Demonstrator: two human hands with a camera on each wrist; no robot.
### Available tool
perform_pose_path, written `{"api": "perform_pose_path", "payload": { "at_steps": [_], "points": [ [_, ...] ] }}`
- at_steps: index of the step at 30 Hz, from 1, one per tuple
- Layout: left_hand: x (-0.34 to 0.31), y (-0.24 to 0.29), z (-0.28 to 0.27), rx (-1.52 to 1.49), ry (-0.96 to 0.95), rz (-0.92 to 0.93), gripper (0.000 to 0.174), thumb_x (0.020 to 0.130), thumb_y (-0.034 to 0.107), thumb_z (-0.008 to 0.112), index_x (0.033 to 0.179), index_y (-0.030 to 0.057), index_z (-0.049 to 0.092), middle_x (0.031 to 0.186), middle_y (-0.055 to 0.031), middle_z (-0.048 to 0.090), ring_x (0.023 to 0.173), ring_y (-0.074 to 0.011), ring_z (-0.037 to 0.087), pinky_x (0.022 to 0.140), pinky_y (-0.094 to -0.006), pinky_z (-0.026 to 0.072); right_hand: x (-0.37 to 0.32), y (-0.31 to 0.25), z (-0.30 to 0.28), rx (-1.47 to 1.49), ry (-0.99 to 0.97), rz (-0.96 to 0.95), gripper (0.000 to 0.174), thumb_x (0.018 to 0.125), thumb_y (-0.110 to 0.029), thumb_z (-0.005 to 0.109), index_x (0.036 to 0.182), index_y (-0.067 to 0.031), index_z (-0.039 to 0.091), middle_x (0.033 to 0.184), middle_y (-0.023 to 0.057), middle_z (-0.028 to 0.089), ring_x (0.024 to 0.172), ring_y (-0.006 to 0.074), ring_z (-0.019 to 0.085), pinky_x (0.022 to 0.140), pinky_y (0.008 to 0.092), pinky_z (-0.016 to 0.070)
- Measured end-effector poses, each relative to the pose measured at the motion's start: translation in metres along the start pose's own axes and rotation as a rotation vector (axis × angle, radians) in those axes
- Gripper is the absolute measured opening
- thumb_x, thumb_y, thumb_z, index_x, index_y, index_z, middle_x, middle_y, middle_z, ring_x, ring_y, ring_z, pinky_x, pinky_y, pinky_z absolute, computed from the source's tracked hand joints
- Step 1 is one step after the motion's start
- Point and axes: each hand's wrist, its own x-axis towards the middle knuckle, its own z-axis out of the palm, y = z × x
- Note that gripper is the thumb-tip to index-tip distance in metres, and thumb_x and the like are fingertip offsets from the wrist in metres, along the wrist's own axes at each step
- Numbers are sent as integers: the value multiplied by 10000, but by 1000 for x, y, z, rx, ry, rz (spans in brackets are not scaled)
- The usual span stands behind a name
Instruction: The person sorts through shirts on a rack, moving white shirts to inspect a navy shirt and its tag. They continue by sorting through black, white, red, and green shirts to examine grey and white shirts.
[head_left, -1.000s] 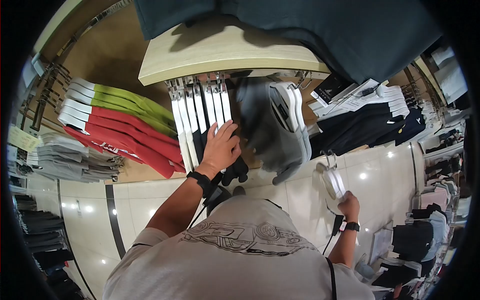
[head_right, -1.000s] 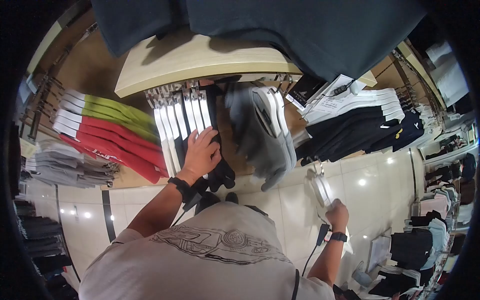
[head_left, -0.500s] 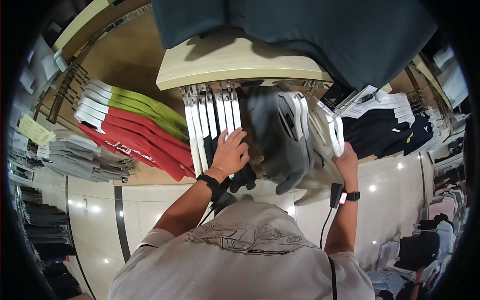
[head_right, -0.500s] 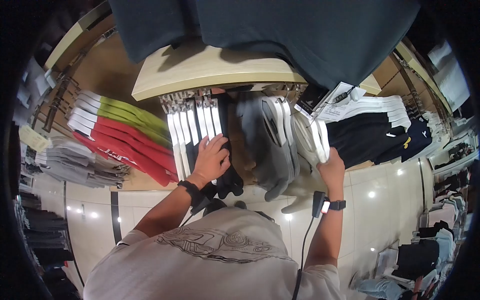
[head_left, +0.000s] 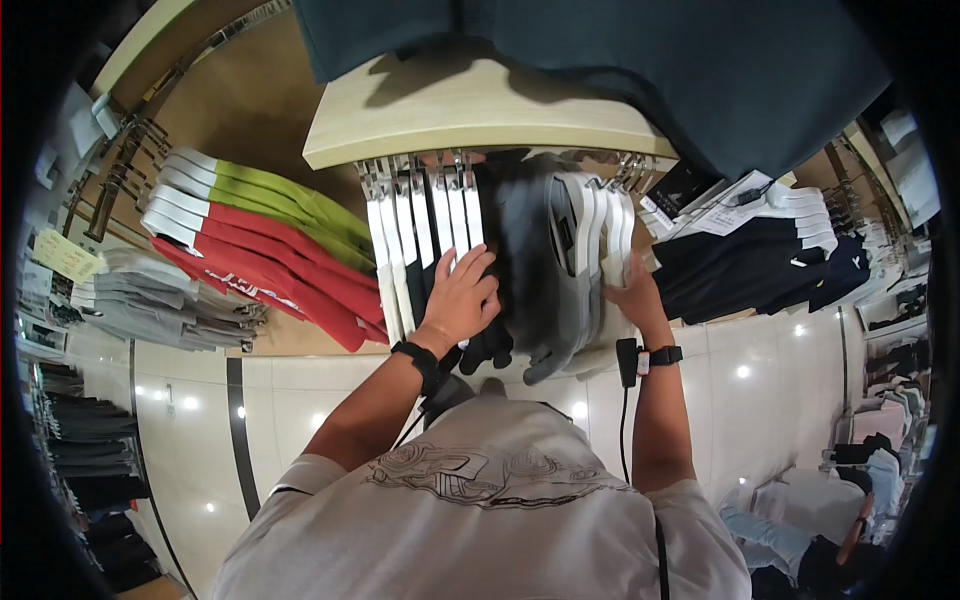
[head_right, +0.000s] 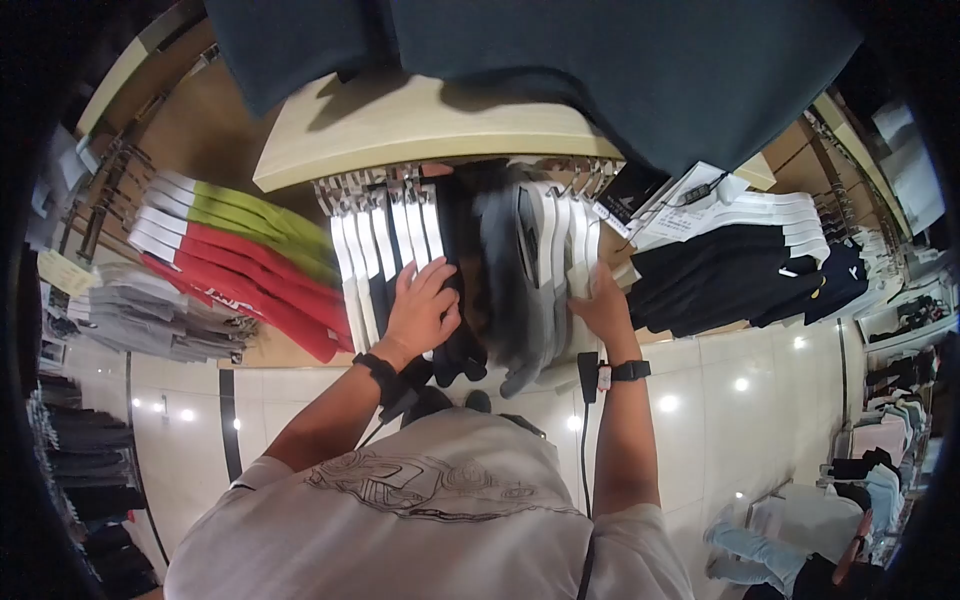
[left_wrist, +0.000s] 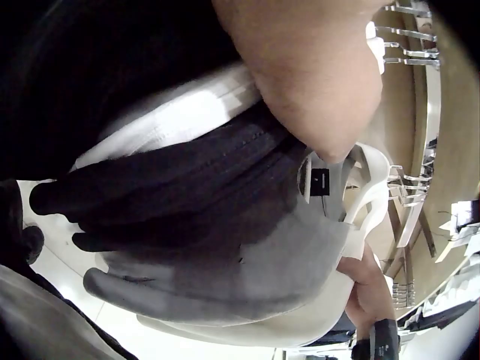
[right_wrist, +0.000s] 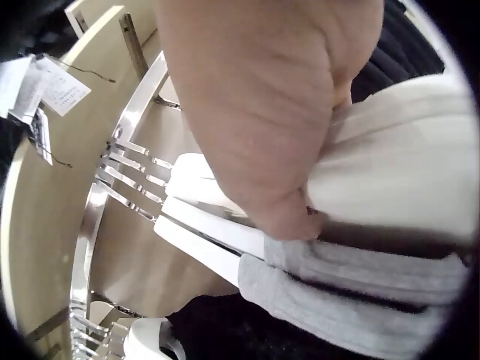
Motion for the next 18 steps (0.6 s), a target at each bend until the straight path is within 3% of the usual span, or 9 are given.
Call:
{"api": "perform_pose_path", "payload": {
  "at_steps": [2,6,8,9,10,11,12,14,18],
  "points": [
    [-1,0,1,3,11,15,130,797,160,681,907,90,683,1325,-104,583,1380,-282,474,1148,-563,281,-5,-15,-3,12,-102,33,923,721,-167,819,1506,30,374,1369,284,582,1285,426,557,1072,421,450],
    [-1,2,1,14,-12,3,121,822,174,665,918,104,689,1339,-101,574,1386,-270,461,1170,-551,267,-9,-16,5,4,-84,5,941,722,-186,807,1531,-10,363,1432,284,524,1311,436,520,1081,445,431],
    [-3,1,1,10,-32,8,142,848,175,653,963,104,697,1360,-100,564,1392,-270,456,1175,-545,262,-16,-44,4,-429,168,-43,808,754,-128,767,1486,-29,439,1333,260,583,1231,441,559,1030,472,456],
    [-2,0,2,4,-30,16,165,874,175,641,1008,105,705,1380,-99,555,1398,-271,451,1180,-540,258,-19,-61,4,-422,170,-33,808,754,-128,767,1486,-29,439,1333,260,583,1231,441,559,1030,472,456],
    [-2,-1,-1,3,-75,8,282,923,187,619,1187,104,672,1438,-100,524,1424,-273,425,1190,-529,245,-25,-81,6,-355,316,-140,730,770,-97,745,1446,-28,478,1277,243,599,1178,431,578,1006,472,466],
    [-1,0,-2,1,-85,10,282,923,187,619,1187,104,672,1438,-100,524,1424,-273,425,1190,-529,245,-32,-98,10,-288,456,-246,655,786,-65,723,1407,-26,518,1221,226,615,1125,421,596,981,472,477],
    [-1,1,-4,8,-62,-37,336,932,189,615,1255,98,633,1456,-106,513,1434,-283,415,1194,-524,235,-39,-109,17,-190,400,-332,548,806,-56,730,1331,-30,574,1171,199,616,1085,384,609,966,449,487],
    [-6,3,-5,97,-45,-108,460,959,219,603,1399,97,542,1512,-117,478,1461,-297,384,1197,-541,209,-49,-124,40,208,-25,-108,635,805,-122,787,1383,-38,538,1205,185,615,1098,371,607,968,441,490],
    [-10,5,-18,213,-74,-170,472,973,253,595,1419,108,535,1581,-113,415,1465,-304,382,1187,-583,192,-50,-130,94,263,-232,-70,913,766,-318,855,1495,-4,404,1333,241,574,1231,402,564,1043,447,466]
  ]
}}
